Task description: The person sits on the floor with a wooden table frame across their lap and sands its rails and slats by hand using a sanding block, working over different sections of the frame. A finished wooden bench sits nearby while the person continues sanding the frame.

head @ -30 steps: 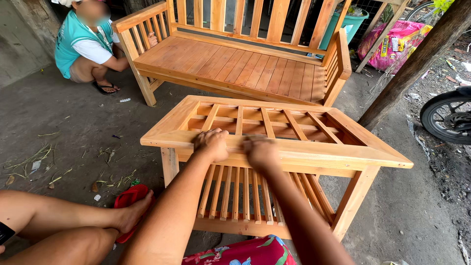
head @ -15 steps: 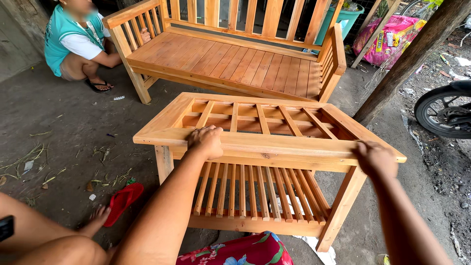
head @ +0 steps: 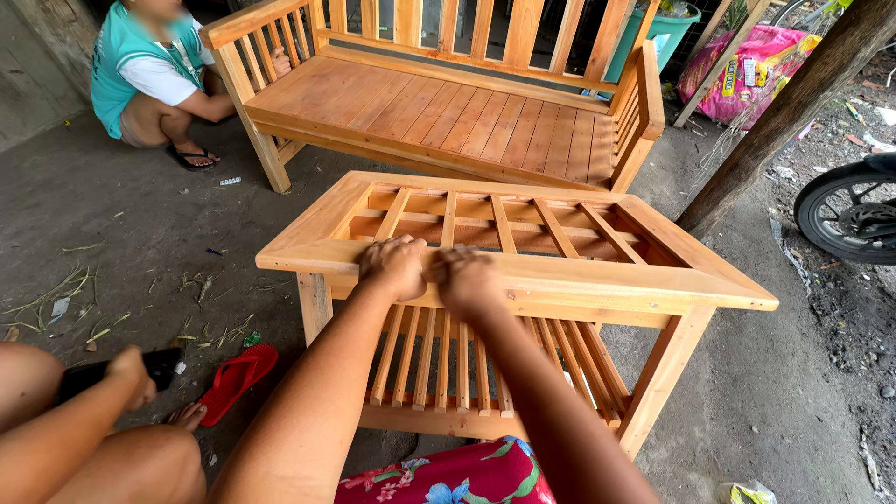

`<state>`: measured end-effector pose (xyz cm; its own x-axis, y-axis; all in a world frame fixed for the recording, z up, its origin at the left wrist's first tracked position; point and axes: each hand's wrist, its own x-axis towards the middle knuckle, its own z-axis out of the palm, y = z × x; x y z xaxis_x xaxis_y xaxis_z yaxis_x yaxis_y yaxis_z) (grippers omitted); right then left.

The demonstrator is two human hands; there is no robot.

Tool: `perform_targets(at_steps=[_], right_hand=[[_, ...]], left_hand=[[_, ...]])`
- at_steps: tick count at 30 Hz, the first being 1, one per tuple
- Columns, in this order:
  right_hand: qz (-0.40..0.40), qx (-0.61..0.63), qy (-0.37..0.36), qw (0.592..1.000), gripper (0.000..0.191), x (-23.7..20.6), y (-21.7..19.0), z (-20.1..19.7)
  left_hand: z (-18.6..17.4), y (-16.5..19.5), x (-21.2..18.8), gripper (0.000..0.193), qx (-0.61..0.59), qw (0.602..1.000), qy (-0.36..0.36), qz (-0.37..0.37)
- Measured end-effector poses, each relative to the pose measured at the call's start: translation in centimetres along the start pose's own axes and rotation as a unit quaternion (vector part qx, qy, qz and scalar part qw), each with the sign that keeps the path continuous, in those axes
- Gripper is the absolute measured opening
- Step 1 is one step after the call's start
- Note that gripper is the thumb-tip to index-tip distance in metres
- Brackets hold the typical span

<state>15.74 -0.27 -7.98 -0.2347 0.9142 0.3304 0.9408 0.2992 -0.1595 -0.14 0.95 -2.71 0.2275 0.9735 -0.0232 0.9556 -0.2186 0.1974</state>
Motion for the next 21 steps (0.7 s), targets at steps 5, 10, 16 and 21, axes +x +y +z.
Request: perform_targets(at_steps=[5,10,16,21], right_hand=[[-0.056,0.096,0.002,0.994,0.041,-2.3,3.9,-1.0],[0.104,-0.008,0.046,0.994,0.044,-9.7,22.9,-7.0],[0.359,-0.171,-0.019,0.917,0.043,-15.4,37.8,-11.0],[0.396,-0.061,-0.128,0.907,0.057,-9.1,30.7,-7.4]], left_hand=[[0.3,0.0,-0.3,0.052,-0.005,1.000,0.005,0.005],[1.6,-0.4,0.3,0.055,-0.014,1.000,0.023,0.012],[2.7,-0.9,0.3,0.047,-0.018,0.999,0.046,0.022],[2.6,-0.7,0.5,0.045,-0.013,0.999,0.042,0.016]])
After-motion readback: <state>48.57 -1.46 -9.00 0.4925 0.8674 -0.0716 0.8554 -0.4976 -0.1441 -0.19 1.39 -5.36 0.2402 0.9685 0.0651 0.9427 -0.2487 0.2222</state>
